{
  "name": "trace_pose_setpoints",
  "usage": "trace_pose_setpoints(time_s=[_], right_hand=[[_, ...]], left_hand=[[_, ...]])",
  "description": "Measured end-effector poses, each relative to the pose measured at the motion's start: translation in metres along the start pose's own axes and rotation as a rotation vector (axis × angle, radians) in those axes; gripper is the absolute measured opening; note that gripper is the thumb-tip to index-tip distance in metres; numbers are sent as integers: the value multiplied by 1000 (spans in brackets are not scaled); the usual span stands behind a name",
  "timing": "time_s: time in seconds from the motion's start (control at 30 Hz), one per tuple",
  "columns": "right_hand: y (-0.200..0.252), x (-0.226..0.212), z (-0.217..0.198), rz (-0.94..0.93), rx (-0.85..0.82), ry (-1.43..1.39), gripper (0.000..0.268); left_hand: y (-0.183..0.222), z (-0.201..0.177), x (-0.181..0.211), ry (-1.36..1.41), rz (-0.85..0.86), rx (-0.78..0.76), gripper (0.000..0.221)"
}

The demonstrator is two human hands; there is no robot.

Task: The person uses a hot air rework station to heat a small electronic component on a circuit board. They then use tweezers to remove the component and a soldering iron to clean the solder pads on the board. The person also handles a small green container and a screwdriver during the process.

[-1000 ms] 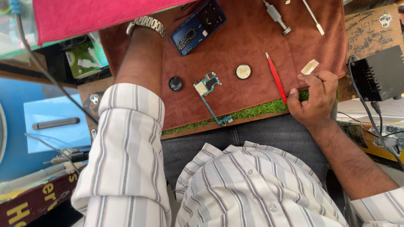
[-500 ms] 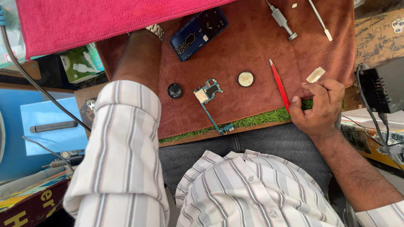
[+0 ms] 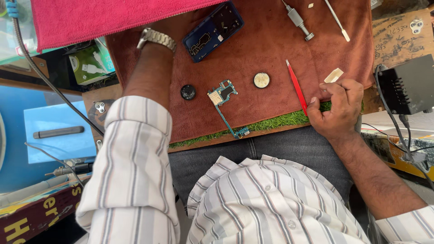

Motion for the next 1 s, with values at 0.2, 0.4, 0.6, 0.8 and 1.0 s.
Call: trace_pose_setpoints(time_s=[0.2,0.4,0.6,0.8,1.0], right_hand=[[0,2,2,6,-17,-2,32],[-1,3,2,-10,-22,13,33],[1,6,4,58,-53,-61,30],[-2,0,2,17,-32,23,32],[-3,-2,0,28,-47,10,32]], left_hand=[[28,-43,-32,-449,24,204,31],[43,-62,-16,-501,-25,135,31],[24,-53,71,-18,150,27,37],[2,-30,113,37,-233,-412,58],[4,-51,125,208,-282,-326,46]])
Point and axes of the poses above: each hand's wrist, its own y-axis away from the middle knuckle, its own z-axis out of the palm, x = y × z, the point moved 4 cm from there along -y, towards the middle knuckle, and after that the axes turned 10 degrees about -y, right-handed, at the moved point
